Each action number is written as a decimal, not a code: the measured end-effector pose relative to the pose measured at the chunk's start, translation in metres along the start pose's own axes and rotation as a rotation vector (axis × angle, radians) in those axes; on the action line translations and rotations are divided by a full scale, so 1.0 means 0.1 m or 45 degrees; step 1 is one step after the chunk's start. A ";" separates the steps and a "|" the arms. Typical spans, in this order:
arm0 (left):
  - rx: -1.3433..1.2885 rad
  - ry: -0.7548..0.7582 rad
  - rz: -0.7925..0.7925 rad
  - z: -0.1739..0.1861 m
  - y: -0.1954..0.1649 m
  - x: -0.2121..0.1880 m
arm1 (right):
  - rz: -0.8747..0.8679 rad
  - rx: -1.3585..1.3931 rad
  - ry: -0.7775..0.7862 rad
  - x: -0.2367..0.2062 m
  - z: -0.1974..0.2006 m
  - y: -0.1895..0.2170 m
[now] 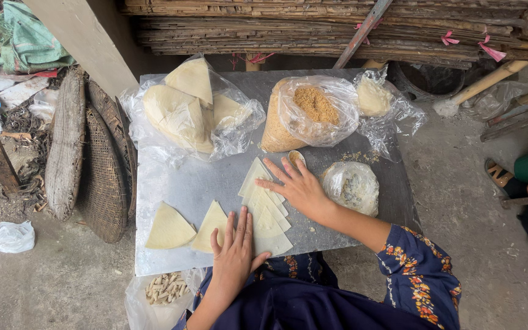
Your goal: The person assembles triangular food packets by placing a grainy filling onto thin wrappers and folding them into cones. The person uses a spoon to scoop the filling and carefully folds the edges to seal the packets.
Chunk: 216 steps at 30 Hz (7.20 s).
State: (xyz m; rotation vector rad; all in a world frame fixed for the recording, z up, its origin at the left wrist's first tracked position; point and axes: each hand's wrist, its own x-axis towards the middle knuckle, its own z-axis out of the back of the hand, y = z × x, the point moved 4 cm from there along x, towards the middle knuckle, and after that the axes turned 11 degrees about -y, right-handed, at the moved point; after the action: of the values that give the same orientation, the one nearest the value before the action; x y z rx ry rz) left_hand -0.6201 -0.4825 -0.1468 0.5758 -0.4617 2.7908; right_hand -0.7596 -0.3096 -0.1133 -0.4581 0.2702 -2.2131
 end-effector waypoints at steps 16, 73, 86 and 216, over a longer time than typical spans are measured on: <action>-0.016 -0.016 0.003 0.01 -0.04 0.02 | -0.006 0.468 0.076 -0.13 0.23 0.21; -0.211 -0.174 -0.054 0.15 0.22 0.10 | -0.048 0.818 0.249 -0.11 0.30 0.53; -0.274 -0.091 -0.064 0.05 0.31 0.23 | -0.302 0.640 0.085 0.01 0.37 0.11; -0.364 -0.176 0.024 -0.16 -0.59 0.13 | -1.753 1.968 0.077 -2.93 0.51 0.19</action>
State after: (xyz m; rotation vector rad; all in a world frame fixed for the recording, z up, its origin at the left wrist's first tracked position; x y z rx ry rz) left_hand -0.6186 -0.4207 -0.1403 0.7014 -0.8805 2.6440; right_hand -0.5543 -0.0948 -0.1415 0.4849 -2.1507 -2.7128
